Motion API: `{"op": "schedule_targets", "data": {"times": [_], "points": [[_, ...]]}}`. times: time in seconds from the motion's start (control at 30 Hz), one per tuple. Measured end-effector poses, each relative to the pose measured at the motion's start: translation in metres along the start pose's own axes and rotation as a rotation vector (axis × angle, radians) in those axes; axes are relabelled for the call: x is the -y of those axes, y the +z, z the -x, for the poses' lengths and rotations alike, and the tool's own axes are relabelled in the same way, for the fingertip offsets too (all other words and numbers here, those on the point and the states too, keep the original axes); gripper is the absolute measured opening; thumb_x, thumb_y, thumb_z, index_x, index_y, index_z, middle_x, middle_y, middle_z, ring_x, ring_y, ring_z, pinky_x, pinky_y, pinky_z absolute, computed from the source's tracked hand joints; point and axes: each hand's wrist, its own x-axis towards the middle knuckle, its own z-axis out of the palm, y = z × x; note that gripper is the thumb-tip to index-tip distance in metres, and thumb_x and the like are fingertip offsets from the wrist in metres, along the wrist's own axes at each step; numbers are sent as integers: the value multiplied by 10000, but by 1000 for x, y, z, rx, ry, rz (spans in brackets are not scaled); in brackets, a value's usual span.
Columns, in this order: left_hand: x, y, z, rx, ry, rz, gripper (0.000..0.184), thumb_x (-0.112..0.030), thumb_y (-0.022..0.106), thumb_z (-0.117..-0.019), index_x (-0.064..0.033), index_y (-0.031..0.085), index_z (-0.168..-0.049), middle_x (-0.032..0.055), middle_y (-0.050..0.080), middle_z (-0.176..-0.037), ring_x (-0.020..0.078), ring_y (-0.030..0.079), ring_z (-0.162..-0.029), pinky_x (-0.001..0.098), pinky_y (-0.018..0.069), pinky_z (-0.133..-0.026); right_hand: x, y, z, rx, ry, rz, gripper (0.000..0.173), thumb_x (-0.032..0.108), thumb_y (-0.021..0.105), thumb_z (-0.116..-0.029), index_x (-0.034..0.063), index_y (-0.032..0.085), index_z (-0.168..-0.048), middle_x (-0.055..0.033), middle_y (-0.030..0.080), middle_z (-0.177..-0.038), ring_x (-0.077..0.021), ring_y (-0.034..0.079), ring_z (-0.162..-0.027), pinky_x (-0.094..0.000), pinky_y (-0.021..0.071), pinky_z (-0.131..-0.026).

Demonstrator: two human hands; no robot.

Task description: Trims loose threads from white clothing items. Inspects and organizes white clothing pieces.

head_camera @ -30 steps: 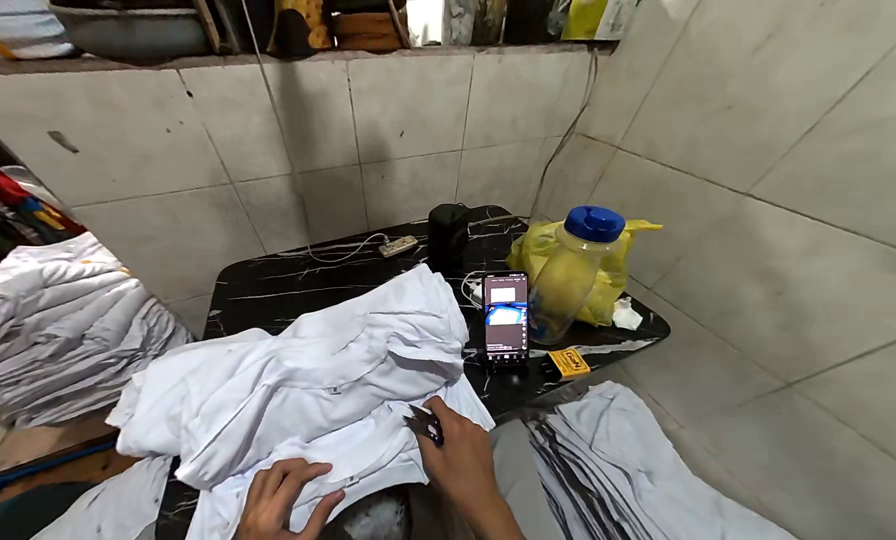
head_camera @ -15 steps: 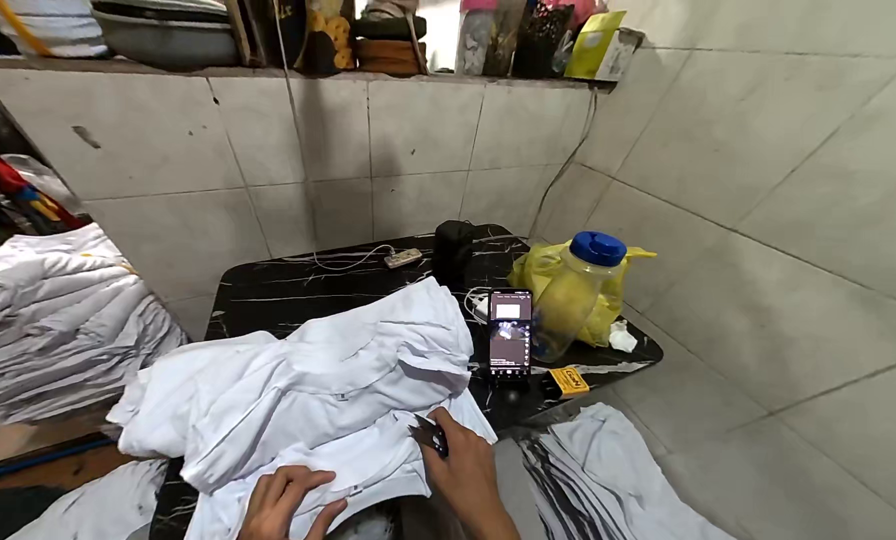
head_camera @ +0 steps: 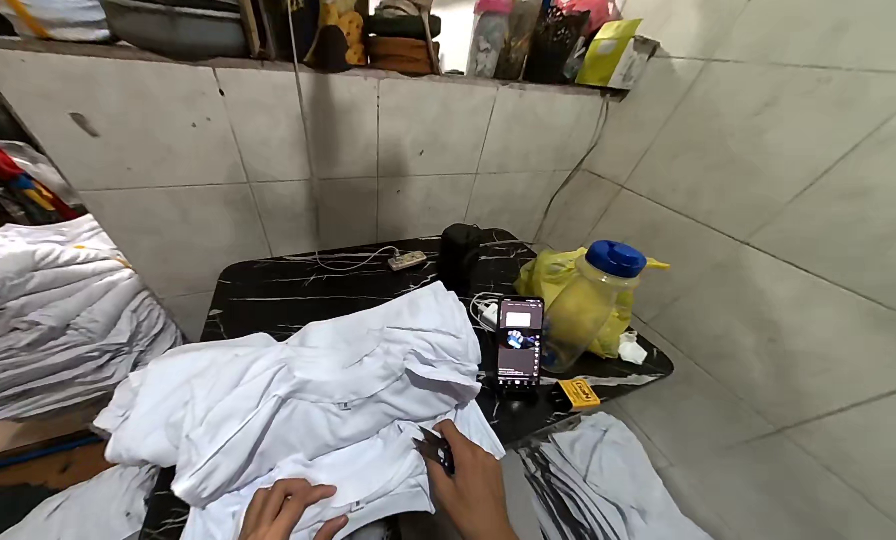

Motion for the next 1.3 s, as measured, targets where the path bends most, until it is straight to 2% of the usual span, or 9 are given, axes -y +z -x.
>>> {"op": "schedule_targets", "data": {"times": [0.73, 0.93, 1.1, 1.2, 1.23, 1.3], "points": [[-2, -1, 1, 2, -10, -19, 331, -427, 833, -833, -168, 806, -1038, 82, 701, -1003, 216, 600, -936, 377, 458, -865, -4, 3, 2, -39, -43, -24, 280, 314, 704, -887, 110, 721, -1077, -50, 703, -750, -251, 682, -606, -480, 531, -508], [-9, 4, -1, -43, -27, -68, 339, -382, 778, -893, -108, 779, -1093, 104, 703, -955, 239, 608, -877, 402, 473, -804, -5, 2, 2, -13, -30, -58, 279, 313, 696, -895, 111, 717, -1086, -56, 706, -765, -259, 687, -623, -492, 533, -524], [-13, 3, -2, -41, -32, -103, 269, -368, 762, -904, -147, 800, -1053, 83, 710, -966, 242, 616, -902, 400, 491, -815, -4, 2, 3, -6, -24, -71, 242, 265, 675, -909, 110, 712, -1091, -61, 710, -790, -267, 698, -656, -512, 543, -550], [-13, 2, -1, -48, -29, -90, 383, -425, 743, -917, -99, 773, -1117, 110, 706, -978, 253, 619, -892, 408, 497, -801, -5, 3, 3, -7, -44, -85, 235, 144, 632, -898, 97, 711, -1114, -71, 720, -832, -281, 713, -697, -526, 550, -568], [-14, 0, 0, -61, -33, -98, 495, -465, 723, -922, -42, 738, -1180, 156, 696, -999, 285, 625, -896, 434, 512, -803, -6, 2, 3, 1, -51, -92, 239, 130, 621, -901, 98, 707, -1122, -70, 722, -843, -279, 714, -708, -523, 552, -576], [-19, -5, 2, -99, -82, -175, 745, -539, 611, -958, 91, 580, -1355, 274, 649, -1080, 386, 620, -945, 513, 517, -860, -9, -1, 3, 32, -56, -141, 253, 115, 615, -915, 88, 695, -1153, -85, 727, -871, -288, 720, -750, -535, 562, -625]]}}
